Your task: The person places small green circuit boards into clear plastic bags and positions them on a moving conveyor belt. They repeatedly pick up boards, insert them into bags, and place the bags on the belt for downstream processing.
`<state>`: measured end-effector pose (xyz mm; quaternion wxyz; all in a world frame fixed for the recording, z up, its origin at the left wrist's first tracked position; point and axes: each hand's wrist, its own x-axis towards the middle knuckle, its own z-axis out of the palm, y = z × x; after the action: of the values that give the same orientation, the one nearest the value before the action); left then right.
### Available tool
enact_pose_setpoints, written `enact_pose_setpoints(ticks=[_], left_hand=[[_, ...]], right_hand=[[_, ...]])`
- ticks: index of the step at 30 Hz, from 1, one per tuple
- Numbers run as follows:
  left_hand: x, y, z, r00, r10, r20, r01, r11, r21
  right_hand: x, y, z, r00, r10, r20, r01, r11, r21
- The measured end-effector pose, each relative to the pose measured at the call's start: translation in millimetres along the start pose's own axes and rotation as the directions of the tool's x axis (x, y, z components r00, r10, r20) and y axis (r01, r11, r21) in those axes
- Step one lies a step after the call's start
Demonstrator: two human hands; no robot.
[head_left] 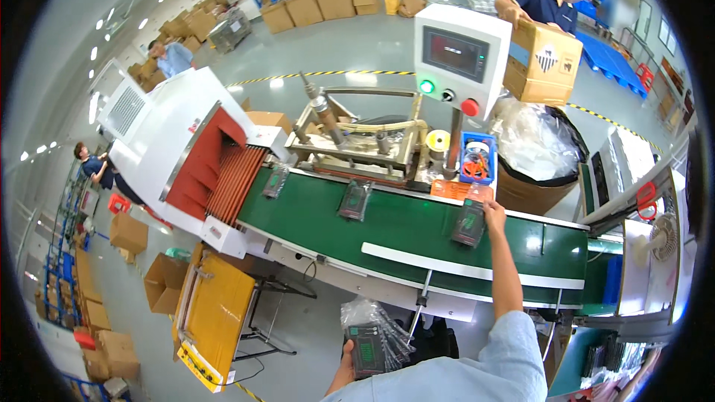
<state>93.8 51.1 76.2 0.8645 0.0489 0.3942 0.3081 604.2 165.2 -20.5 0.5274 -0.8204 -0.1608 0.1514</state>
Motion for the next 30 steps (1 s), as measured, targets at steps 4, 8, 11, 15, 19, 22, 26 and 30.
enact_pose_setpoints(ticks=[4, 8, 11, 15, 19, 22, 26, 30], left_hand=[[-3, -4, -6, 0.999, 0.009, -0.03, -0.01, 1.0, -0.018], [-6, -5, -15, 0.999, 0.023, -0.04, -0.025, 0.998, -0.055], [-6, -6, -22, 0.999, 0.034, -0.022, -0.035, 0.997, -0.067], [-2, -1, -17, 0.99, 0.109, -0.086, -0.114, 0.992, -0.046], [-14, 11, -11, 0.994, 0.093, -0.048, -0.097, 0.992, -0.079], [-29, 22, 0, 0.995, 0.102, 0.013, -0.101, 0.995, -0.022], [-39, 11, -32, 0.993, 0.07, 0.094, -0.058, 0.991, -0.122], [-60, -12, -67, 0.991, 0.103, 0.09, -0.088, 0.984, -0.157]], right_hand=[[-7, 4, 36, 0.992, -0.075, -0.105, 0.043, 0.957, -0.286], [-32, -19, 56, 0.997, -0.028, -0.075, -0.005, 0.91, -0.414], [-31, -21, 51, 0.997, -0.008, -0.083, -0.03, 0.894, -0.447], [-33, -17, 41, 0.972, -0.235, -0.016, 0.203, 0.87, -0.449], [-124, -87, 29, 0.854, -0.442, 0.276, 0.499, 0.845, -0.19], [-237, -122, 15, 0.541, -0.331, 0.773, 0.413, 0.906, 0.099], [-374, -158, 1, 0.264, -0.238, 0.935, 0.214, 0.959, 0.184], [-421, -164, -6, 0.248, -0.202, 0.948, 0.365, 0.925, 0.102]])
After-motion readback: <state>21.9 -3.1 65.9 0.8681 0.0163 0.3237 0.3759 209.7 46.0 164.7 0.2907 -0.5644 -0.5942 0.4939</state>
